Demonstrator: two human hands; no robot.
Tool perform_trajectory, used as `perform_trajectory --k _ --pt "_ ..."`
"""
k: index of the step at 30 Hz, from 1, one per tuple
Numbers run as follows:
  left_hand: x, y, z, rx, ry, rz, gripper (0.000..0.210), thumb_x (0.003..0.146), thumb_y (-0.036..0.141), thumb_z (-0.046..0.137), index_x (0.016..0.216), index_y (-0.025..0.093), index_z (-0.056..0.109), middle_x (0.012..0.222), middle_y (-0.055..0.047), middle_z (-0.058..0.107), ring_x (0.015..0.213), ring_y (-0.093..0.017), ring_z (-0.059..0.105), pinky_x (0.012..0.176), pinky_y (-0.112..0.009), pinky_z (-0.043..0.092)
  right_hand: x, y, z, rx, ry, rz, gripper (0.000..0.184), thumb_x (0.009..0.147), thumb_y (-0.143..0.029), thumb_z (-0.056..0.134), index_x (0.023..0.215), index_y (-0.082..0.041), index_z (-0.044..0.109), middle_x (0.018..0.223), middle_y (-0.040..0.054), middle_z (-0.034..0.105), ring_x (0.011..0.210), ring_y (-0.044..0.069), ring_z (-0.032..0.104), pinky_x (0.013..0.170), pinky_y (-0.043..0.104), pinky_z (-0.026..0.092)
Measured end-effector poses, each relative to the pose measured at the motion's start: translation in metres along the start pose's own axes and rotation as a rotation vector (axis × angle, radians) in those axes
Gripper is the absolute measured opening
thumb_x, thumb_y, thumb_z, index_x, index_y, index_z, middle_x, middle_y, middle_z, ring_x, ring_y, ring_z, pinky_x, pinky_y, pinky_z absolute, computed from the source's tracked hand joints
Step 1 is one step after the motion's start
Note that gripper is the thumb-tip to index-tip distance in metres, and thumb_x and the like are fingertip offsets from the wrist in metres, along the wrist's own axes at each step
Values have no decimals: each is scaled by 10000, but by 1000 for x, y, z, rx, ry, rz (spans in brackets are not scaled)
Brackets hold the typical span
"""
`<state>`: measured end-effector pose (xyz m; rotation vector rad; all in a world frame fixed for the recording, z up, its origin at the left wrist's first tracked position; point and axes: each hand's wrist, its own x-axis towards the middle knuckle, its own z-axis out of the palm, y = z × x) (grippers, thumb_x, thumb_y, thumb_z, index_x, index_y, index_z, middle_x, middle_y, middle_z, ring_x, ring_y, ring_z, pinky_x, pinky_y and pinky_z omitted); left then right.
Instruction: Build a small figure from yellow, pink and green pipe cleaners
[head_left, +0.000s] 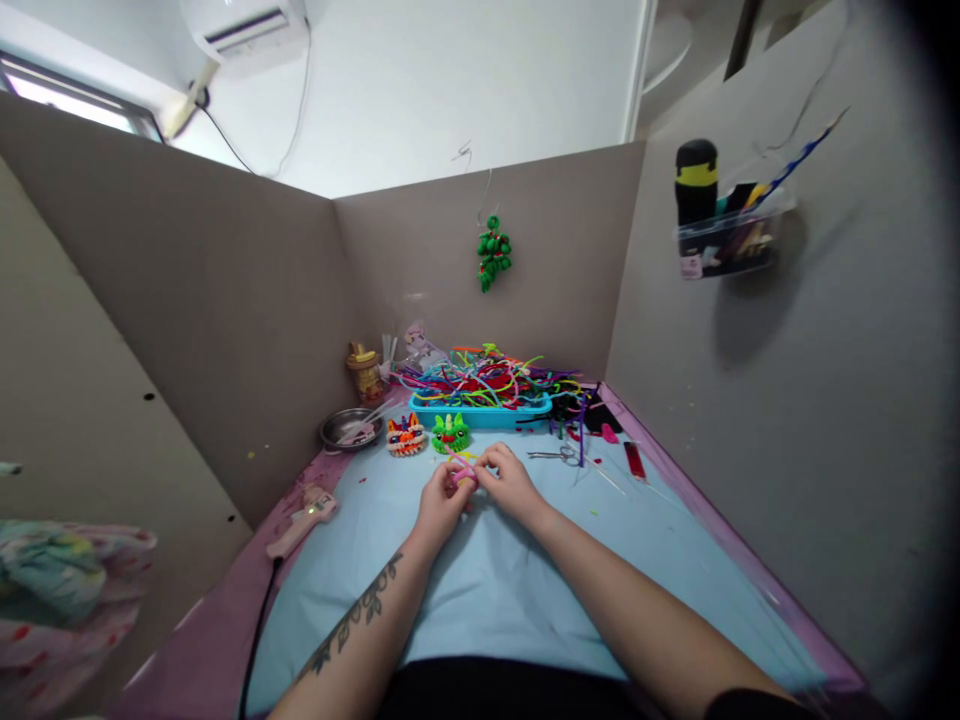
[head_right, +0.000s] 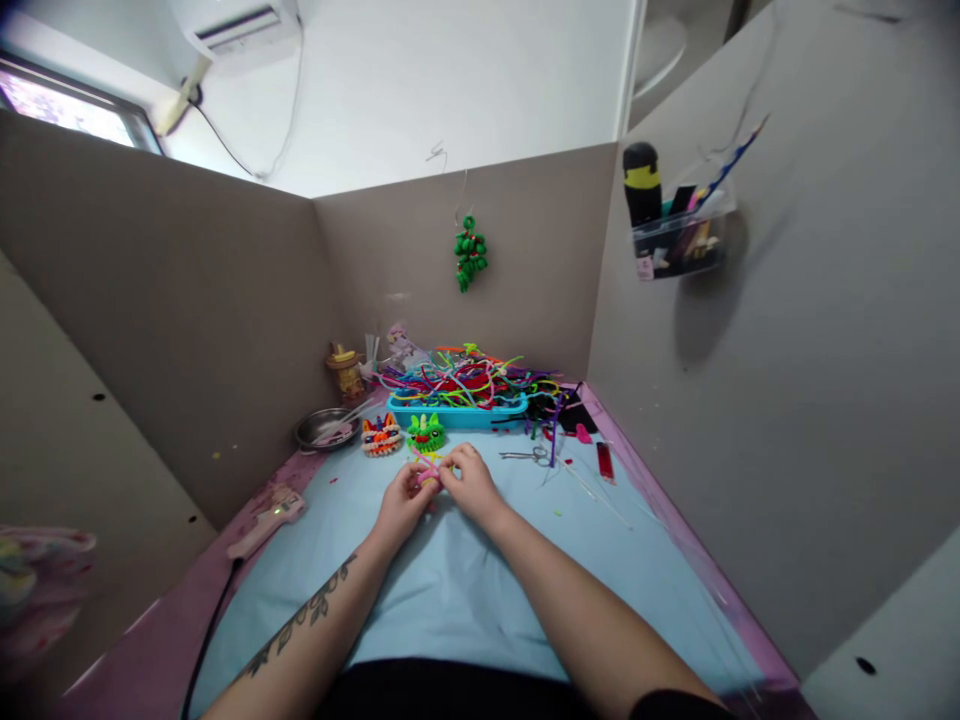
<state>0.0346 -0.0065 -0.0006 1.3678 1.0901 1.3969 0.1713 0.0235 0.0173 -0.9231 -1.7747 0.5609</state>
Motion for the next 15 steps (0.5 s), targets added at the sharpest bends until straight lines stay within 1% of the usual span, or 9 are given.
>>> perform_trajectory --k 2,5,8,10,12,15 --pt "0 -1 0 12 -7 1 319 692 398 636 870 175 493 688 -2 604 518 -107 547 418 -190 406 0 2 1 23 -8 30 119 727 -146 524 656 -185 611 752 8 509 763 153 510 724 284 413" --pt "-1 -1 -2 61 -21 17 307 711 407 617 878 176 504 674 3 594 515 -105 545 415 -182 382 0 5 2 28 -19 35 109 718 -160 544 668 -189 635 763 6 503 765 149 513 732 281 413" --pt "-2 1 -2 71 -34 55 291 709 381 627 878 175 509 732 -10 608 639 -127 594 537 -203 436 1 8 2 4 -25 42 95 704 -174 566 662 -196 649 767 7 497 779 155 510 757 290 415" --pt "-3 3 -1 62 -48 73 289 712 365 628 892 179 499 757 -10 610 684 -131 602 605 -218 448 2 9 0 -33 -33 47 75 689 -183 588 663 -207 654 790 12 501 819 170 504 801 316 407" --pt "-3 4 -1 48 -70 72 299 726 362 612 926 188 473 760 -5 607 685 -129 601 611 -221 443 3 10 -3 -70 -25 52 78 660 -194 628 723 -224 662 881 27 513 920 199 486 875 361 378" --pt "-5 3 0 43 -100 71 314 752 355 580 979 196 433 743 3 598 654 -123 588 579 -213 423 4 10 -9 -79 -58 63 241 634 -215 671 872 -251 657 1119 60 475 1125 245 395 973 429 299"
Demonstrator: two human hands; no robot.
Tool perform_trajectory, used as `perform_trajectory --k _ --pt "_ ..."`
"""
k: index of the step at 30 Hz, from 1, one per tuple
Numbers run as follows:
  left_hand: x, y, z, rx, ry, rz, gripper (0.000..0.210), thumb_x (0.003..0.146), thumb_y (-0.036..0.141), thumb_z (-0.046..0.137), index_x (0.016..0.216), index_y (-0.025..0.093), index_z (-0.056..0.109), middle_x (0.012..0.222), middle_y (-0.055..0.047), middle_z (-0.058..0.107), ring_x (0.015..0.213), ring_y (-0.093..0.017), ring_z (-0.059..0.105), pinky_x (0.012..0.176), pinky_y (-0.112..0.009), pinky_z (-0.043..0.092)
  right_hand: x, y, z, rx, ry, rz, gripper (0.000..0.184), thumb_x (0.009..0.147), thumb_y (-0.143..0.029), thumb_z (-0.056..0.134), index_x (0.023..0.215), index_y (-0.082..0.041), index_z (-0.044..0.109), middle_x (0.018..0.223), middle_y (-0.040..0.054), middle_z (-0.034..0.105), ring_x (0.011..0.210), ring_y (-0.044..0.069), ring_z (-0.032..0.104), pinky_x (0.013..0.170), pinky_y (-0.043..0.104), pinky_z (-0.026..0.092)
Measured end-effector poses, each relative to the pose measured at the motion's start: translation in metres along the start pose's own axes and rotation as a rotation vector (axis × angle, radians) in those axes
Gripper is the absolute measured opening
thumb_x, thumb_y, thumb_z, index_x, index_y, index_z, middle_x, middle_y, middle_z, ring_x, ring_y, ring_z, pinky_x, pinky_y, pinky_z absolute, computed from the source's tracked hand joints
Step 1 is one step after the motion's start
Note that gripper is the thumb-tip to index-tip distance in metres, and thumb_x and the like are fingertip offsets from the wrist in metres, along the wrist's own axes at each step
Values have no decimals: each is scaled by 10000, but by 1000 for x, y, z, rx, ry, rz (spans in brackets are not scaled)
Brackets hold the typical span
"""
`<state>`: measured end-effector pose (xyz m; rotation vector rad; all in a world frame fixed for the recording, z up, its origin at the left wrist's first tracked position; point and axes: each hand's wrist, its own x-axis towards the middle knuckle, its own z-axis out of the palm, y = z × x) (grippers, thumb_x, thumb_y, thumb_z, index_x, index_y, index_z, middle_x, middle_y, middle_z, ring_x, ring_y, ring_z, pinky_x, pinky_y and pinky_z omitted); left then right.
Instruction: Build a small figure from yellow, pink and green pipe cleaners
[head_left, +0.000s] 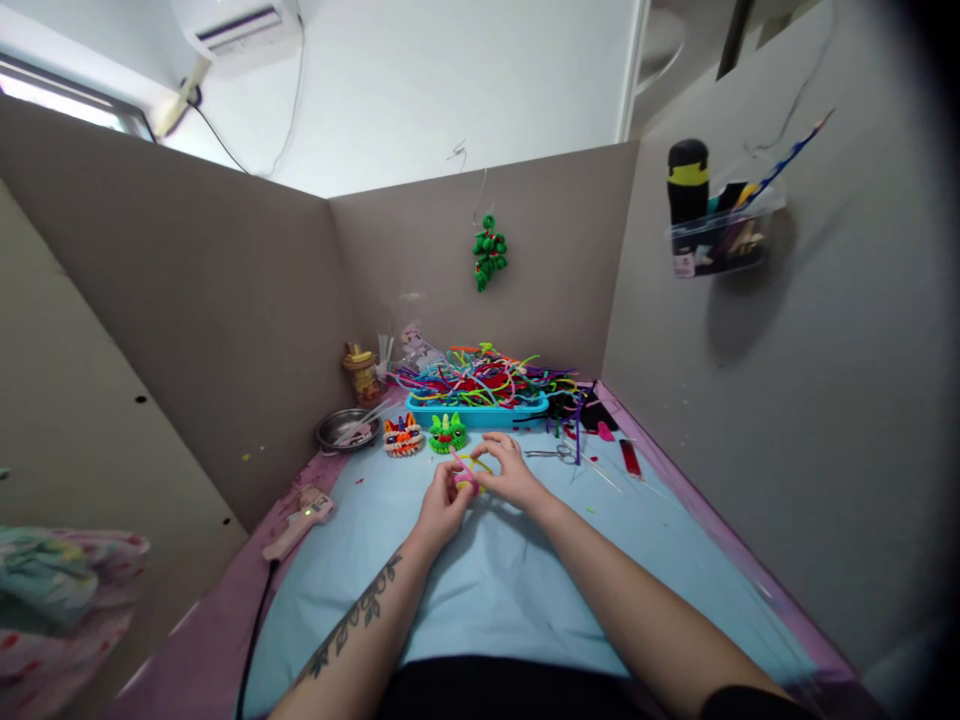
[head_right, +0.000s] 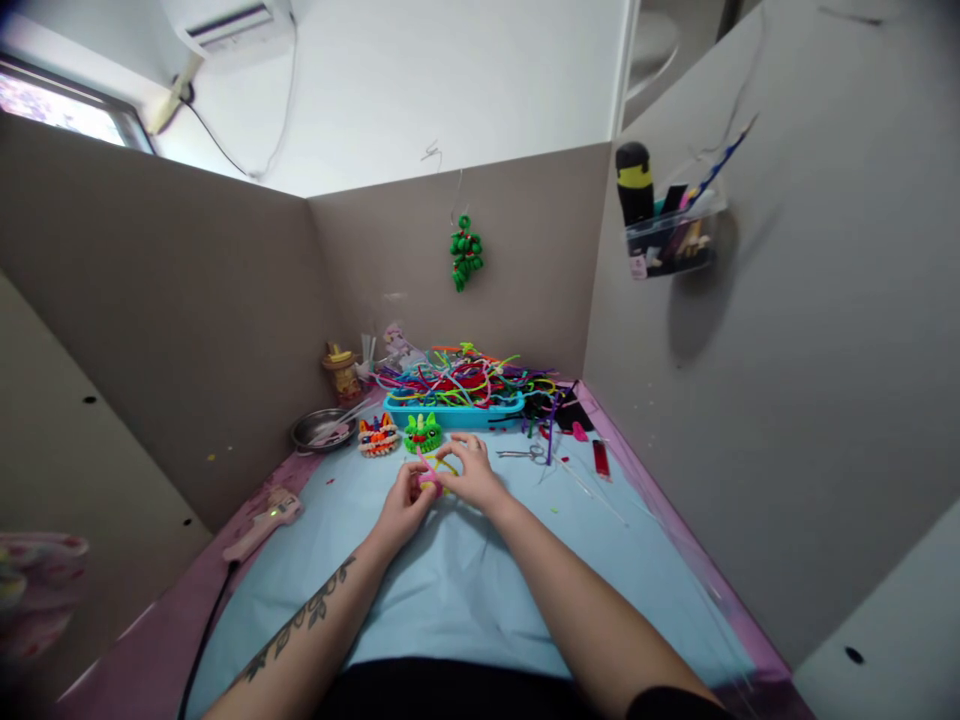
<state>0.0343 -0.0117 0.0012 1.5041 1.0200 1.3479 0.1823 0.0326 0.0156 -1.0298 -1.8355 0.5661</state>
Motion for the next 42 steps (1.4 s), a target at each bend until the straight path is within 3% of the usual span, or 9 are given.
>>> perform_trajectory --k 2,6,11,14,18,22,30,36,42 --pt "-1 -1 0 30 -12 7 318 758 348 572 995 196 424 706 14 586 591 -110 559 541 -205 399 0 1 -4 13 -72 -4 241 653 -237 667 893 -256 662 1245 70 412 1215 259 322 1006 455 254" --pt "-4 -2 1 125 -7 25 348 736 324 596 1015 189 438 667 27 568 512 -91 499 500 -196 362 1 2 -8 32 -152 -24 48 678 -241 645 713 -219 671 1328 65 380 1273 260 261 1038 475 188" --pt "-1 -2 -2 166 220 56 450 676 328 645 1062 196 454 1002 -54 560 545 -65 498 471 -189 364 3 7 -2 220 -87 59 117 699 -289 625 641 -188 635 1236 86 485 1180 237 421 1005 428 280" --pt "3 -2 -4 121 327 28 464 664 361 651 1056 198 463 954 -40 555 552 -65 512 482 -187 384 3 11 7 372 27 150 212 731 -371 597 650 -177 627 1114 96 563 1061 229 523 941 403 362" --pt "5 1 -4 -10 258 -29 561 653 389 670 1128 192 444 886 -33 598 483 -48 480 479 -186 380 2 11 16 466 76 158 332 744 -474 567 624 -168 617 922 94 629 924 230 575 805 377 453" --pt "4 8 -2 -121 165 -44 611 646 371 689 1174 200 434 942 -54 622 496 -51 491 477 -188 385 0 4 19 494 72 169 337 735 -491 572 636 -173 621 979 96 615 932 228 572 839 398 438" --pt "4 10 -6 -273 113 -128 556 683 367 668 1165 164 477 510 67 501 364 -34 359 364 -161 231 -5 0 23 503 -4 179 288 698 -451 623 651 -167 611 1085 95 540 1030 239 516 859 378 419" --pt "5 10 -5 -326 158 -188 565 625 350 721 1094 160 472 646 11 629 488 -89 542 490 -189 393 -4 9 24 518 -60 170 271 680 -440 657 685 -169 650 1072 84 524 1046 227 499 861 345 412" --pt "5 7 -5 -323 159 -212 574 609 349 734 1066 169 435 706 -16 663 550 -121 593 546 -218 435 -3 10 22 506 -101 153 272 668 -444 662 693 -174 661 1065 80 526 1048 229 499 872 341 403"
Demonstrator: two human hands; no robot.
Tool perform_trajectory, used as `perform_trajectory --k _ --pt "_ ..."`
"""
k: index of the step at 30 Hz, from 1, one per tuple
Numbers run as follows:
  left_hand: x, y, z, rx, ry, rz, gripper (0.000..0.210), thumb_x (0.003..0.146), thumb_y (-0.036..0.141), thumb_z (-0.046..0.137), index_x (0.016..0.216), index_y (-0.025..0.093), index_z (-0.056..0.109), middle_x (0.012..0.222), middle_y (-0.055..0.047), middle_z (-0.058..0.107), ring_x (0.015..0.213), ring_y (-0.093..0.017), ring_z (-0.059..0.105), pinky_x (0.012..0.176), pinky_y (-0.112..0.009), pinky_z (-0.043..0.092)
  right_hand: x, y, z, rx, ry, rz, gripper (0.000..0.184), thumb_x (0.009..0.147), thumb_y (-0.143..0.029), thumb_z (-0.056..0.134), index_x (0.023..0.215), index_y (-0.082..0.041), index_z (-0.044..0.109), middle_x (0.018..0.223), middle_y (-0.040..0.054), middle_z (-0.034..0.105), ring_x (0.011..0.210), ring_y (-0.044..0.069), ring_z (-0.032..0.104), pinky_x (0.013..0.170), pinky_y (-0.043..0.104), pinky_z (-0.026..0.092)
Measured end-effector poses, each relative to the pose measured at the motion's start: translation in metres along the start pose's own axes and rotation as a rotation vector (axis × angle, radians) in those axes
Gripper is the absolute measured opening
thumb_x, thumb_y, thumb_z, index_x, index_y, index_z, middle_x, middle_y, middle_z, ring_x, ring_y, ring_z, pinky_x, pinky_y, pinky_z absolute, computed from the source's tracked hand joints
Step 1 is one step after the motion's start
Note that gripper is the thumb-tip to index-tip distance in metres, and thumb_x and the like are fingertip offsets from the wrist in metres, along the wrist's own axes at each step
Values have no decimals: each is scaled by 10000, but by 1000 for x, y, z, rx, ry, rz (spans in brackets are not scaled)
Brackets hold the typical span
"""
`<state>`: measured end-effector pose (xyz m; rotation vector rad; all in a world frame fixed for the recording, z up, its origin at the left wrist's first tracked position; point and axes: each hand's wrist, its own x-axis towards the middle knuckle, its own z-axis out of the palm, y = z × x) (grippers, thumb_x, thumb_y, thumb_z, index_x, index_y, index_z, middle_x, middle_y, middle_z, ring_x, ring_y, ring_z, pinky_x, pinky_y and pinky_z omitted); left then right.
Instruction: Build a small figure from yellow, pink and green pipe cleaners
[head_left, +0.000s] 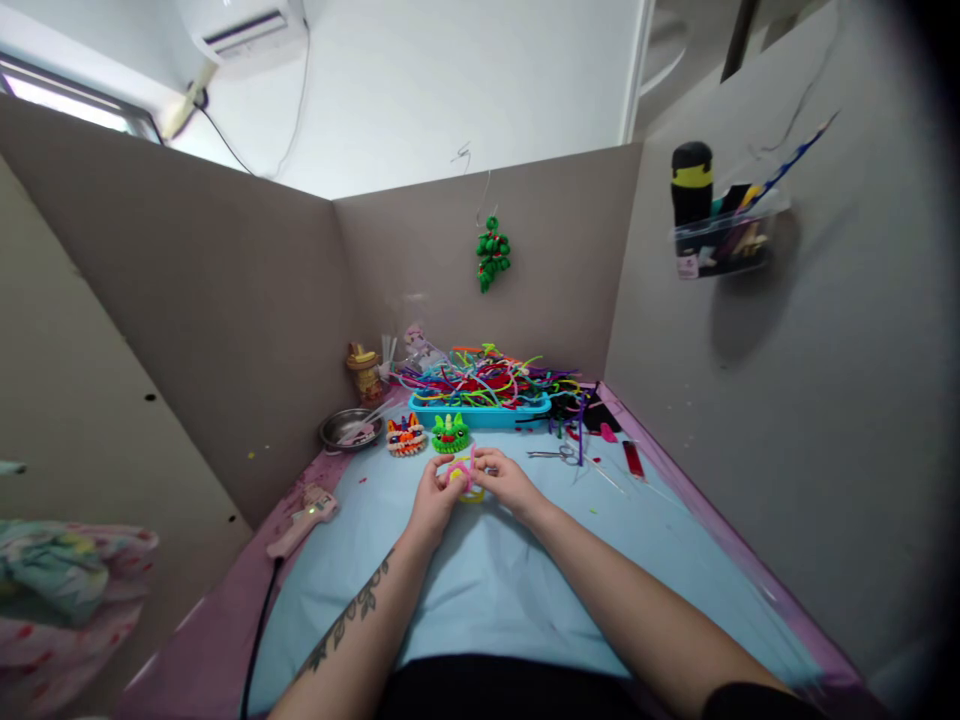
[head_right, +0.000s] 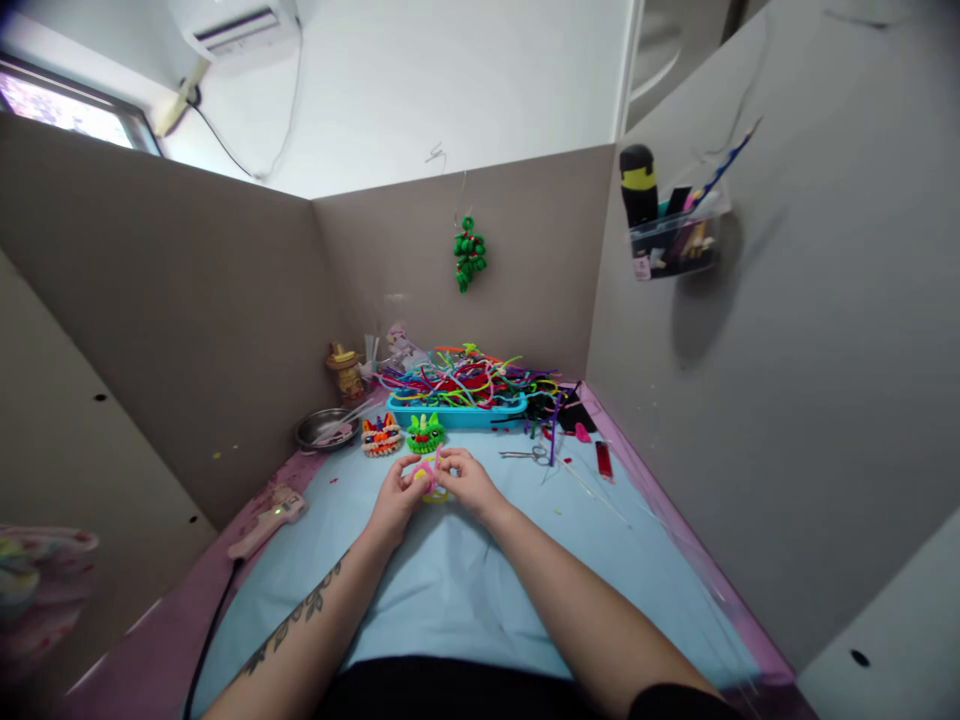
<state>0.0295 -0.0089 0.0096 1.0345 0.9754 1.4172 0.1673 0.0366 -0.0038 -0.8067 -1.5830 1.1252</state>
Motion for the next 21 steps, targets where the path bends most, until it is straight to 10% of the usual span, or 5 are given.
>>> perform_trajectory --k 12,21 --pt "3 -6 -4 318 174 282 455 655 345 683 1042 189 499 848 -6 568 522 -49 495 503 -181 391 3 -6 -1 182 201 51 320 653 -469 655 569 -168 587 866 51 615 848 194 548 800 320 393" --pt "1 -5 1 215 25 163 543 661 343 684 1127 169 467 756 -25 643 457 -60 490 454 -178 371 0 -10 5 264 152 45 298 654 -444 657 581 -164 586 744 29 614 734 163 524 711 279 388"
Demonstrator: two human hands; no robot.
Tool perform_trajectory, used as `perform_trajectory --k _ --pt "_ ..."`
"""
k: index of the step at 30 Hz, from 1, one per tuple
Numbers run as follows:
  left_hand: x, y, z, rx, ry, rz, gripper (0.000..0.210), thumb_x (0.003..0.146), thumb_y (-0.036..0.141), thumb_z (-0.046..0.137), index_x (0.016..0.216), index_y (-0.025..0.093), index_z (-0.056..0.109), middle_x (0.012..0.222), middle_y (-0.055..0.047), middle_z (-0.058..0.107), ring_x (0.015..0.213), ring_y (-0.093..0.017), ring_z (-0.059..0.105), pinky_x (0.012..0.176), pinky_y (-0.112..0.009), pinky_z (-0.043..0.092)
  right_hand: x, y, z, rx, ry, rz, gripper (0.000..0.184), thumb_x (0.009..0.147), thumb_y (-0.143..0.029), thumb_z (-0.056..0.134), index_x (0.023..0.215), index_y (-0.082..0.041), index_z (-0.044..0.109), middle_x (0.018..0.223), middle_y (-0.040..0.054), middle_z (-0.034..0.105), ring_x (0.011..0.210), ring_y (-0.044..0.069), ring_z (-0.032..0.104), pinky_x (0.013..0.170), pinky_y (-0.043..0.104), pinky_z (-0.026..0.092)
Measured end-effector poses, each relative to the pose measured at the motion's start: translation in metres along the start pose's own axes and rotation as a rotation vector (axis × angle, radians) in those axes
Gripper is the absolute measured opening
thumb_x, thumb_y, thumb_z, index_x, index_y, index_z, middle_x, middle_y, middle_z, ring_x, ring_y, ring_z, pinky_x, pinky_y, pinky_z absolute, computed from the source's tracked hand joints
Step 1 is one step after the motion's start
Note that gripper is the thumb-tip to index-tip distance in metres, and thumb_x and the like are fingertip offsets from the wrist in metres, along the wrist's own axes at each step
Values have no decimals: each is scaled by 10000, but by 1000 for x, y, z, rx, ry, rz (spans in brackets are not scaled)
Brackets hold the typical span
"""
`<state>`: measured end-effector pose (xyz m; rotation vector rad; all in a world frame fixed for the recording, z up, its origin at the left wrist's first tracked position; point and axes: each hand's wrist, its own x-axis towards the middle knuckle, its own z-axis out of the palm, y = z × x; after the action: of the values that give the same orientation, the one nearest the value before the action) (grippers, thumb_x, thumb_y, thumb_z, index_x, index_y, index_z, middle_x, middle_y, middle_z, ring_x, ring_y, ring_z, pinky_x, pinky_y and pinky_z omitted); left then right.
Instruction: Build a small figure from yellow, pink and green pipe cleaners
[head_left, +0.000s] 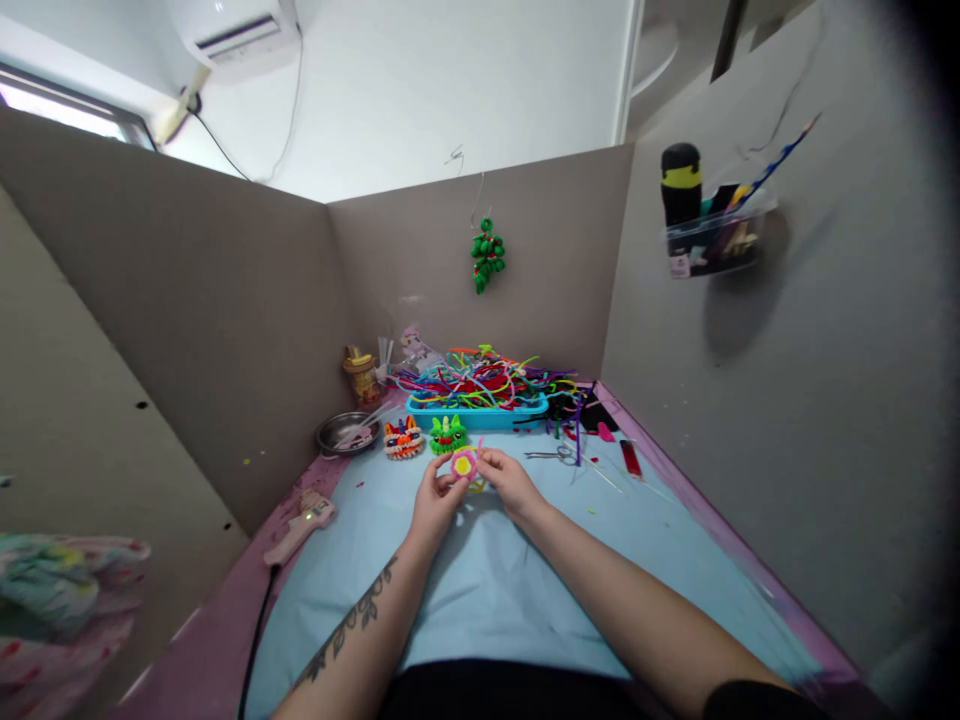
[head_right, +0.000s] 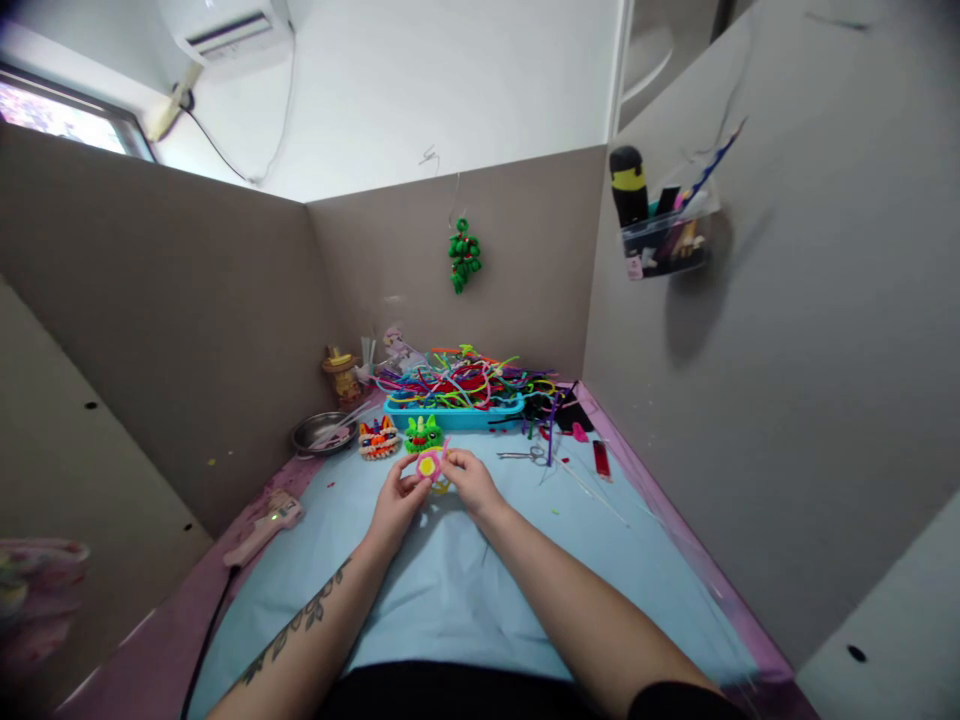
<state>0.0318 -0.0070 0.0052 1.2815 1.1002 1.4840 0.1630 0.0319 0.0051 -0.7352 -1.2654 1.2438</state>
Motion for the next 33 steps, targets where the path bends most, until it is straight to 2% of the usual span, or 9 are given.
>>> perform_trajectory --k 3,6,17,20,22,24,26,29,33 --pt "1 3 0 -107 -17 -75 600 641 333 708 1156 166 451 656 9 631 423 -55 471 439 -170 350 -1 2 2 -23 6 -10 291 646 -439 663 579 -170 575 732 23 600 739 165 509 708 276 382" --pt "1 4 0 -141 11 -77 620 602 322 739 1134 161 465 679 -2 649 457 -65 507 451 -169 359 -2 4 3 -20 4 -4 288 647 -423 660 561 -170 554 699 10 577 712 153 490 700 269 371" --pt "-2 6 2 -41 29 -23 654 612 340 728 1166 154 435 629 -2 652 437 -73 511 423 -162 359 -3 4 4 14 -62 80 293 650 -437 650 619 -156 573 583 -24 545 580 111 453 589 240 354" --pt "-2 6 1 -64 46 -25 641 616 338 726 1160 155 441 635 -6 655 489 -89 554 473 -173 400 -1 2 2 -45 -70 73 287 675 -433 623 623 -157 566 581 -22 541 571 114 462 583 243 369" --pt "-1 6 0 -70 70 -26 637 618 341 723 1161 160 444 628 0 651 496 -92 560 481 -176 404 1 -2 -3 -168 2 -3 248 701 -406 599 658 -161 584 629 -2 564 620 135 490 626 263 395" --pt "0 6 0 -58 97 -42 639 614 350 724 1161 163 452 601 14 637 457 -84 535 447 -169 379 3 -6 -10 -344 120 -145 185 723 -353 578 700 -171 600 702 21 583 688 158 510 675 285 412" --pt "0 6 -1 -48 110 -54 635 613 355 723 1158 164 460 582 25 625 431 -78 515 430 -168 364 4 -11 -17 -509 173 -295 121 746 -290 552 739 -184 610 761 37 582 727 170 515 692 295 420" --pt "-1 7 -1 -46 96 -61 627 620 358 717 1159 163 463 577 30 618 417 -71 498 429 -169 356 3 -16 -22 -660 95 -440 126 784 -217 508 826 -199 625 824 53 597 795 186 531 737 315 424" --pt "-1 6 -1 -54 74 -70 635 615 368 719 1154 159 457 553 44 598 376 -47 428 387 -155 282 0 -14 -20 -762 -12 -515 165 809 -191 498 888 -215 641 873 53 639 873 202 542 816 349 414"
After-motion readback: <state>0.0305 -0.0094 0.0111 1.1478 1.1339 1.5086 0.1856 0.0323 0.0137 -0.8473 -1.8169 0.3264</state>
